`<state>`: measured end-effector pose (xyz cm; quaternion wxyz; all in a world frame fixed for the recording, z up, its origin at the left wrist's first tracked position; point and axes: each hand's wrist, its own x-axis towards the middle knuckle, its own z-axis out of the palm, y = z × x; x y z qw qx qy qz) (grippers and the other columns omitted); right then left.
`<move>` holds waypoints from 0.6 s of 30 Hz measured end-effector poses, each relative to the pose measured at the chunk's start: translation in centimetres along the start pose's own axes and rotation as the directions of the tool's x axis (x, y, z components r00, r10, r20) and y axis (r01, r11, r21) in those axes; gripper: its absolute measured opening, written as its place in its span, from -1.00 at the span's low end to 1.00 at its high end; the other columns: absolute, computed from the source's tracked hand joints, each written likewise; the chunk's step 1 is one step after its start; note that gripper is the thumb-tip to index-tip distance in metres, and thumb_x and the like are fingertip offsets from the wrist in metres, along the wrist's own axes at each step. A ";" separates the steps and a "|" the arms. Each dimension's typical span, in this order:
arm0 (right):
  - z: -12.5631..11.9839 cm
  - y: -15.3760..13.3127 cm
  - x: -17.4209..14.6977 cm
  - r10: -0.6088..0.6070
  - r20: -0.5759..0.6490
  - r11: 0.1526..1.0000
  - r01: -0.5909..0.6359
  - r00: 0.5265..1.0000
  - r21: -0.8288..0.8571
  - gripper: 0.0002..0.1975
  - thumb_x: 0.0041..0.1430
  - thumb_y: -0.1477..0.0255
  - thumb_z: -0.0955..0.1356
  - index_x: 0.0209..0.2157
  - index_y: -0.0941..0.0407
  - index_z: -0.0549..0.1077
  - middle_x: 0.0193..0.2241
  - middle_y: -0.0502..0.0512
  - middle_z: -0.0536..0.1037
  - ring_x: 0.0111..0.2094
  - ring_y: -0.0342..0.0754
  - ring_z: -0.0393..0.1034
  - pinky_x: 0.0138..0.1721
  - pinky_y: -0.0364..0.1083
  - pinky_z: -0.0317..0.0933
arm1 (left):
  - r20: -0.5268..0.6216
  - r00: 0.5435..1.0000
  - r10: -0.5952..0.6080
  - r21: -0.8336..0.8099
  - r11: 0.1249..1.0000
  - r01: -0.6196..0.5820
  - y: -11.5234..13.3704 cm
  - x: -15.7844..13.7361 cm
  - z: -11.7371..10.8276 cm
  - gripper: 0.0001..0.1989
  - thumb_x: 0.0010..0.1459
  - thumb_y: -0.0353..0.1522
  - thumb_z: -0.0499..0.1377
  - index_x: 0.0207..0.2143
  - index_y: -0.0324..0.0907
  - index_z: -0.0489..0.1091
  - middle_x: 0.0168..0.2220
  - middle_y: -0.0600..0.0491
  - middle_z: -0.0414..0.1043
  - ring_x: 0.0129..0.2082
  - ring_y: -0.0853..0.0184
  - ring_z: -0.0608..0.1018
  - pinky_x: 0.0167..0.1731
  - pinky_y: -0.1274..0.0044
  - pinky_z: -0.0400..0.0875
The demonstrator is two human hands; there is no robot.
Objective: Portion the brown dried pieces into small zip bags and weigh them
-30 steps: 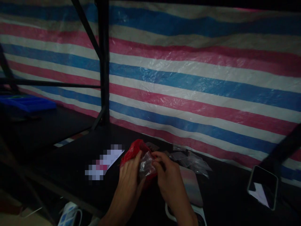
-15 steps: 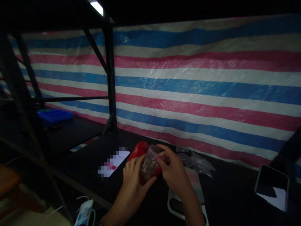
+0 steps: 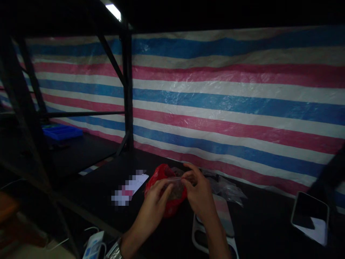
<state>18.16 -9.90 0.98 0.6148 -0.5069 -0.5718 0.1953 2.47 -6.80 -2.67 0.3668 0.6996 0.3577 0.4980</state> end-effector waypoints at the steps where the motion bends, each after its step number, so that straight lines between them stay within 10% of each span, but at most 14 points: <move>1: 0.2 0.1 0.0 -0.010 0.000 1.000 0.010 1.000 -0.001 -0.56 0.08 0.56 0.35 0.02 0.03 0.57 -0.35 -0.02 0.62 -0.31 -0.04 0.55 -0.18 -0.06 0.39 | 0.010 1.000 -0.012 -0.033 0.999 0.012 0.0 0.2 -0.1 -0.66 0.31 -0.11 0.13 -0.13 -0.08 0.60 -0.05 -0.04 0.69 -0.04 0.13 0.68 0.05 0.32 0.53; 18: 0.9 0.9 -1.1 0.075 -0.180 0.994 -0.059 0.981 0.093 -0.64 0.00 0.42 0.43 -0.10 0.07 0.46 -0.42 -0.06 0.59 -0.35 -0.01 0.52 -0.23 -0.04 0.36 | 0.017 0.996 -0.085 -0.273 0.958 0.086 1.0 0.8 -0.6 -0.73 0.21 -0.14 0.25 -0.22 -0.13 0.60 -0.24 0.01 0.73 -0.22 0.21 0.72 -0.19 0.46 0.60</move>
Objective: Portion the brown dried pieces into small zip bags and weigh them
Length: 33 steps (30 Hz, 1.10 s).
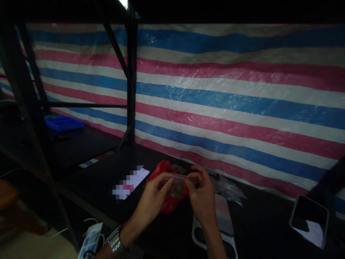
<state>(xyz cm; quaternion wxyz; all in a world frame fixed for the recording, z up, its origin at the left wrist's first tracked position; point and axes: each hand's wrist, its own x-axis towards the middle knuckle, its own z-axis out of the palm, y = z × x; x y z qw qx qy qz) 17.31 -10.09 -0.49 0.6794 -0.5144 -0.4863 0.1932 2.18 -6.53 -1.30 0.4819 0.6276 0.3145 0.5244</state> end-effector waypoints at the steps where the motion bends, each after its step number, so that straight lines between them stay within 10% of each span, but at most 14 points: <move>1: 0.1 0.1 -0.1 0.016 0.000 0.999 -0.016 1.000 0.038 -0.61 0.01 0.38 0.44 -0.07 0.07 0.45 -0.41 -0.05 0.59 -0.34 0.00 0.54 -0.22 -0.03 0.37 | -0.010 1.000 -0.002 -0.005 1.000 0.002 0.1 0.0 0.0 -0.73 0.21 -0.14 0.25 -0.22 -0.13 0.59 -0.25 0.01 0.73 -0.23 0.21 0.72 -0.20 0.46 0.61; 23: 4.1 4.4 -0.7 -0.052 0.025 0.998 0.051 0.998 0.031 -0.77 0.15 0.43 0.40 -0.12 0.04 0.48 -0.41 -0.07 0.57 -0.38 -0.07 0.54 -0.28 -0.11 0.42 | -0.057 0.996 -0.069 -0.050 0.997 0.066 -4.5 1.8 -2.1 -0.73 0.18 -0.11 0.31 -0.25 -0.12 0.62 -0.25 0.05 0.72 -0.25 0.26 0.69 -0.21 0.53 0.57; 33: 4.2 5.3 -2.1 0.127 0.053 0.980 -0.133 0.991 0.146 -0.63 0.23 0.24 0.46 0.03 0.03 0.45 -0.20 0.09 0.69 -0.15 0.03 0.65 -0.06 -0.02 0.51 | -0.155 0.971 -0.181 -0.108 0.980 0.166 -5.4 0.9 -2.3 -0.63 0.13 -0.03 0.31 -0.24 -0.13 0.61 -0.20 -0.02 0.75 -0.17 0.13 0.74 -0.17 0.42 0.65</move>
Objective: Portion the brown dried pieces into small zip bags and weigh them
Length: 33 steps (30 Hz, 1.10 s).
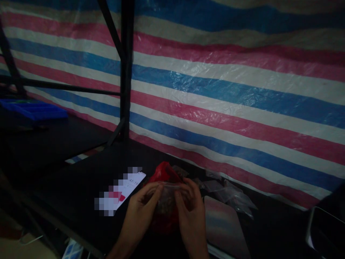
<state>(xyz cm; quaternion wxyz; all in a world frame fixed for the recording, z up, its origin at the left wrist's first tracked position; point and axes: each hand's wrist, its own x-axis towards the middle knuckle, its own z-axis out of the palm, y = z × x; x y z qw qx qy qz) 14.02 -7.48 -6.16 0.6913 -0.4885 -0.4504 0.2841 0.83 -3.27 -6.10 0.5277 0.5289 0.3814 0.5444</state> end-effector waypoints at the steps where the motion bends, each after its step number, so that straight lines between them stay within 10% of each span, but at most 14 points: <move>1: 0.0 0.1 0.1 0.011 -0.016 1.000 -0.011 1.000 -0.005 -0.64 0.21 0.23 0.46 0.00 0.03 0.47 -0.23 0.09 0.70 -0.18 0.04 0.66 -0.10 -0.03 0.52 | -0.015 1.000 -0.009 0.000 1.000 0.009 -0.3 -0.2 0.0 -0.60 0.14 -0.02 0.30 -0.20 -0.14 0.61 -0.15 -0.04 0.74 -0.14 0.11 0.74 -0.14 0.39 0.66; 9: 1.7 0.6 -0.5 -0.088 -0.203 0.976 0.044 0.975 -0.214 -0.75 0.20 0.20 0.46 -0.15 0.02 0.57 -0.26 0.12 0.72 -0.23 0.06 0.66 -0.16 -0.03 0.50 | -0.018 0.999 0.048 0.133 0.990 -0.045 -2.4 -2.2 1.1 -0.41 0.31 -0.01 0.15 0.29 -0.06 0.42 0.36 -0.10 0.42 0.39 0.05 0.42 0.44 0.09 0.16; 19: 2.5 -0.4 -0.2 -0.063 0.006 0.998 0.063 0.998 -0.003 -0.70 0.23 0.14 0.49 -0.10 0.01 0.63 -0.33 0.10 0.73 -0.38 0.03 0.66 -0.37 -0.10 0.52 | 0.062 0.995 -0.084 0.114 0.991 0.076 -2.1 -1.7 -0.2 -0.31 0.34 0.09 0.06 0.33 -0.10 0.39 0.40 -0.15 0.37 0.44 0.00 0.34 0.42 0.10 0.18; 25: 0.9 -1.3 0.4 -0.132 0.249 0.982 0.161 0.959 -0.103 -0.81 0.33 0.26 0.41 -0.22 -0.02 0.69 -0.24 0.10 0.73 -0.20 0.06 0.66 -0.11 -0.05 0.51 | 0.258 0.964 -0.064 0.204 0.979 0.010 -0.5 -1.7 -1.0 -0.34 0.35 0.14 0.00 0.27 0.00 0.48 0.30 -0.08 0.50 0.36 0.03 0.46 0.41 0.13 0.24; 33: 0.0 -0.3 -0.1 -0.214 0.182 0.911 0.263 0.960 -0.317 -0.86 0.24 0.42 0.41 -0.42 0.00 0.58 -0.42 -0.02 0.61 -0.38 -0.05 0.55 -0.30 -0.15 0.38 | 0.246 0.967 -0.062 0.295 0.955 -0.014 -0.8 -2.0 -2.5 -0.45 0.37 0.06 0.03 0.15 0.00 0.56 0.23 -0.07 0.57 0.24 0.04 0.57 0.29 0.20 0.41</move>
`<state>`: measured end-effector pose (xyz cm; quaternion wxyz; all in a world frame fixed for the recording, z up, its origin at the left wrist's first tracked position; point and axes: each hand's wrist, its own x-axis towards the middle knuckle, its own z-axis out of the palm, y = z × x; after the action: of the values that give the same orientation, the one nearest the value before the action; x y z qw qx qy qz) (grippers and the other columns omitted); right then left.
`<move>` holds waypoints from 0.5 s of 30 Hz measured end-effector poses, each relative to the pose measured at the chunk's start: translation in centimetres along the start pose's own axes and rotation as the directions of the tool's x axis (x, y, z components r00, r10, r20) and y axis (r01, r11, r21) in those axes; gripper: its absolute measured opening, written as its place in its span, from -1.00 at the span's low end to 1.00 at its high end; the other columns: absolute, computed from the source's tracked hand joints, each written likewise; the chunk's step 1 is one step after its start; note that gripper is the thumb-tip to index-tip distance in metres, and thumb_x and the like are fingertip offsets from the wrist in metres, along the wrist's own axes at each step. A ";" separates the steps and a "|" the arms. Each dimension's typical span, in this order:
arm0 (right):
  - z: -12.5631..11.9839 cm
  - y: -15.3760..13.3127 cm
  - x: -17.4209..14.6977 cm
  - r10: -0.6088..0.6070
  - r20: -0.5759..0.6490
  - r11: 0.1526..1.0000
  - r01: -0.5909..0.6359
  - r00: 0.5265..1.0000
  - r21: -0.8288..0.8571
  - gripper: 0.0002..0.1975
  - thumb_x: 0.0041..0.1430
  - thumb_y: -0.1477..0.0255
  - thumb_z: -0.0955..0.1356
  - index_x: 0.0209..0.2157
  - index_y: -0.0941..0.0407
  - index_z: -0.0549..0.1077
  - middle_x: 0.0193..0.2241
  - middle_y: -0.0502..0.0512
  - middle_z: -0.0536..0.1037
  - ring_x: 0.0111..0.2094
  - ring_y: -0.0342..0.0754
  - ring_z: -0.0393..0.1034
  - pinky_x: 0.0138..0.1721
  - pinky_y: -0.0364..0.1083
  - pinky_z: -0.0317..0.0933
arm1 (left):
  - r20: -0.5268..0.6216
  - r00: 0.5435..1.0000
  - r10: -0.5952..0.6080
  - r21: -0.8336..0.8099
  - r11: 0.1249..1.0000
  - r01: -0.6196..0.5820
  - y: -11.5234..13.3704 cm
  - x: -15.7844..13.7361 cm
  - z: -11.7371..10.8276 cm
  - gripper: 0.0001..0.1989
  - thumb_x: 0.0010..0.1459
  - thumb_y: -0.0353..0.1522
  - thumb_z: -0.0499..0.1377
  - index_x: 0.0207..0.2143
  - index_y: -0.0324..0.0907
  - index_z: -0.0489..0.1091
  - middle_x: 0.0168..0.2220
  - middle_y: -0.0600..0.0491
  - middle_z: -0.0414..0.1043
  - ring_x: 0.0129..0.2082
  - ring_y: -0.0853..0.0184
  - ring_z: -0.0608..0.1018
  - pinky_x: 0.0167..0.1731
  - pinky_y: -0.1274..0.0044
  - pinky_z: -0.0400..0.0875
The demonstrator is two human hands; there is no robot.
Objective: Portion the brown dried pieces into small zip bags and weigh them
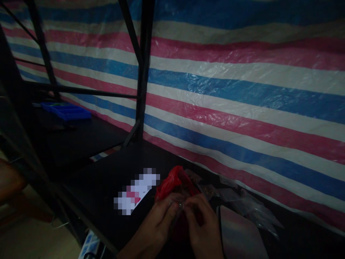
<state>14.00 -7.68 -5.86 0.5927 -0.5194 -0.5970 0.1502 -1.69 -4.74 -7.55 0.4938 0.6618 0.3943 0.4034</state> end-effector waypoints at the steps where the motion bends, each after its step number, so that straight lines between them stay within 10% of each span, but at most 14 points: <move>1: 0.1 0.1 -0.1 -0.002 -0.018 1.000 0.002 1.000 -0.019 -0.87 0.23 0.43 0.42 -0.42 0.00 0.57 -0.42 -0.02 0.60 -0.38 -0.05 0.54 -0.30 -0.15 0.38 | -0.007 1.000 0.026 -0.001 1.000 -0.026 0.0 0.0 0.1 -0.49 0.38 0.02 0.03 0.13 0.01 0.56 0.21 -0.06 0.59 0.21 0.06 0.59 0.25 0.25 0.46; 8: 0.3 0.1 0.1 0.010 -0.168 1.000 -0.011 0.986 -0.006 -0.91 0.23 0.37 0.41 -0.33 -0.01 0.61 -0.35 0.03 0.66 -0.31 0.02 0.59 -0.25 -0.09 0.40 | -0.024 0.997 0.079 -0.038 0.996 -0.080 0.2 0.3 0.4 -0.66 0.27 -0.22 0.27 0.08 -0.01 0.53 0.12 0.01 0.64 0.12 0.15 0.63 0.13 0.44 0.50; 15: -0.2 2.1 2.0 0.090 -0.108 0.978 -0.108 0.990 -0.176 -0.82 0.22 0.39 0.41 -0.19 -0.05 0.68 -0.15 0.14 0.71 -0.08 0.21 0.56 0.03 0.14 0.33 | -0.482 0.875 0.039 0.090 0.996 0.006 0.7 0.8 -1.0 -0.65 0.29 -0.05 0.09 -0.08 -0.06 0.44 -0.10 -0.06 0.62 -0.06 0.04 0.64 -0.10 0.32 0.52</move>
<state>15.58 -5.28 -6.39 0.5636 -0.6071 -0.5515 0.0985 -2.21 -3.79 -6.61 0.3465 0.5649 0.5168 0.5420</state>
